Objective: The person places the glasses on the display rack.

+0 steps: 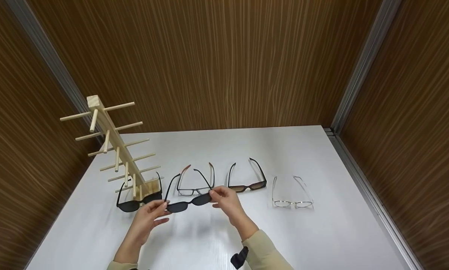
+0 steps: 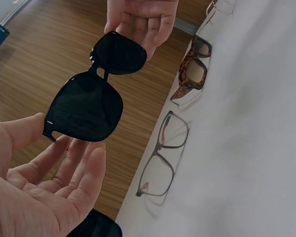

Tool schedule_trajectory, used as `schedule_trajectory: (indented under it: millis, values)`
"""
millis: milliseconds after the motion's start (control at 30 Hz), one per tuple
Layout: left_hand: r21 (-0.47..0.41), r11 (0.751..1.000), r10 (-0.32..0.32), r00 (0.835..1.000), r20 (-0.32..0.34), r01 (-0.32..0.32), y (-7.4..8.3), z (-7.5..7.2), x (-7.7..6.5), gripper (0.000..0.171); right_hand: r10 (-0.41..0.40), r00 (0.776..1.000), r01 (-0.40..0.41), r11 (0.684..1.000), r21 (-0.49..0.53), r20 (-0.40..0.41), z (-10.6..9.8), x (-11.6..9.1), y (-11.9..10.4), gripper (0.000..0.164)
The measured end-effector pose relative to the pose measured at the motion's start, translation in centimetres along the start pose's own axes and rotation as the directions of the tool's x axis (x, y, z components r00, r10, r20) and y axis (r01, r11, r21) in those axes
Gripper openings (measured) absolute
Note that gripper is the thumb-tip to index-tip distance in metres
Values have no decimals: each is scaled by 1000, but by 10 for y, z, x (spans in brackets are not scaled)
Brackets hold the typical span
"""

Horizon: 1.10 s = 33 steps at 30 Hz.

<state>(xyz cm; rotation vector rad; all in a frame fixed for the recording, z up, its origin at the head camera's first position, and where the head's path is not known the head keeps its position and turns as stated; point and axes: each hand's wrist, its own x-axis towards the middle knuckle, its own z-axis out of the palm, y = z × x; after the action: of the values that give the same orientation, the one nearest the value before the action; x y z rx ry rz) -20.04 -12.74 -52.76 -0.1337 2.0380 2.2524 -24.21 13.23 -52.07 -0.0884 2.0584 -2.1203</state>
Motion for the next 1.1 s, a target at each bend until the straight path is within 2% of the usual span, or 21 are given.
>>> schedule_trajectory:
  millis: [400,667,867,1100]
  values:
    - [-42,998,36,995,-94,-40,10,-22,-3,41,-52,997,49,998,40,63,29,12,-12,30]
    - [-56,998,28,986,-163,-38,16,-39,-9,41,-35,994,28,997,66,105,51,23,-16,25]
    - [-44,999,10,976,-217,-20,20,-50,-13,42,-37,990,29,998,63,139,66,29,-17,23]
    - [-37,999,-27,956,-293,17,25,-61,-15,39,-32,987,25,999,47,157,83,33,-22,23]
